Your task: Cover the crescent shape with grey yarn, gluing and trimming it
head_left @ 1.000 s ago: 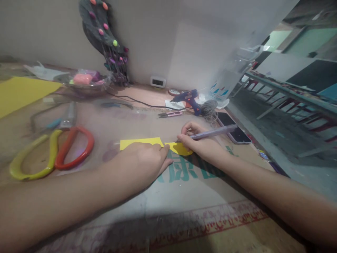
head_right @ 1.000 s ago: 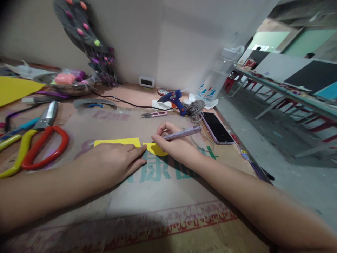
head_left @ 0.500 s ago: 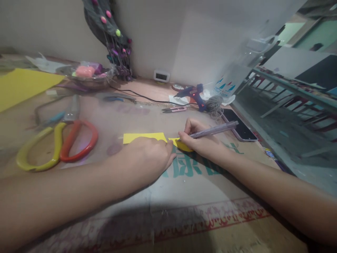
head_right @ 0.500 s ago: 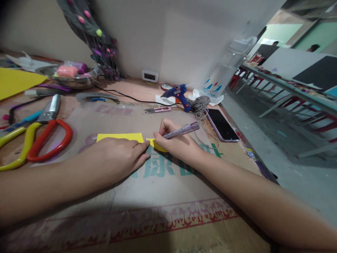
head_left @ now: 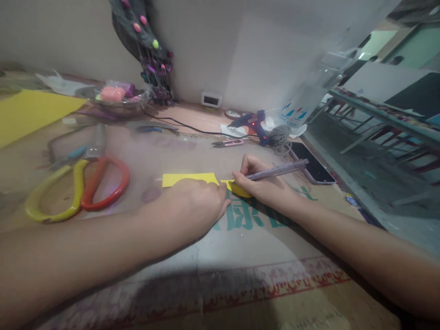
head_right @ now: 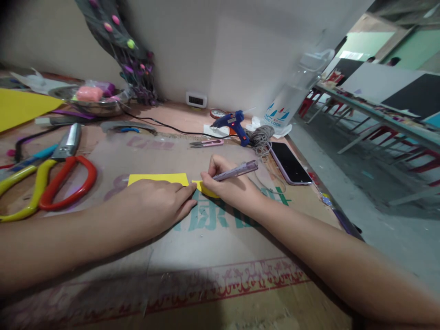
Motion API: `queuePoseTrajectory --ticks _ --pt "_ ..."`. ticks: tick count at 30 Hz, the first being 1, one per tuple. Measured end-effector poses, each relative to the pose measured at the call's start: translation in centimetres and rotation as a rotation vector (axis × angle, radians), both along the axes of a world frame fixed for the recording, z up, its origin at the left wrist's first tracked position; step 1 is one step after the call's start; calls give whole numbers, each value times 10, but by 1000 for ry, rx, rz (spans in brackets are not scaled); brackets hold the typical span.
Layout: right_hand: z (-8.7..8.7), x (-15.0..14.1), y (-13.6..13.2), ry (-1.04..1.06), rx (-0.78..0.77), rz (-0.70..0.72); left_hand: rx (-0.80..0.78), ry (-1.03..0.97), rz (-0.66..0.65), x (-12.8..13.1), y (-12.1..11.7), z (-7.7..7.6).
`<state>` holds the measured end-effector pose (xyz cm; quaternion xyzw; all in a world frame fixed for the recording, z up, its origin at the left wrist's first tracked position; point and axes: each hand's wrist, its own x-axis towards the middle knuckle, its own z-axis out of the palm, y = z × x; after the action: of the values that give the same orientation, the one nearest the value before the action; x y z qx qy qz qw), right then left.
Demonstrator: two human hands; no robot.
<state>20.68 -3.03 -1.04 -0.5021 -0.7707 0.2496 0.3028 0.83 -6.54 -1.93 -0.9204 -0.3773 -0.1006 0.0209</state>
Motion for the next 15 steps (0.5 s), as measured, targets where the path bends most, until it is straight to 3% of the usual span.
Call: queuePoseTrajectory --ticks 10,15 --pt "7 -2 -5 -1 -155 23 57 49 1 1 0 0" --pt "8 -2 -3 -39 -88 -20 101 132 -16 0 0 0"
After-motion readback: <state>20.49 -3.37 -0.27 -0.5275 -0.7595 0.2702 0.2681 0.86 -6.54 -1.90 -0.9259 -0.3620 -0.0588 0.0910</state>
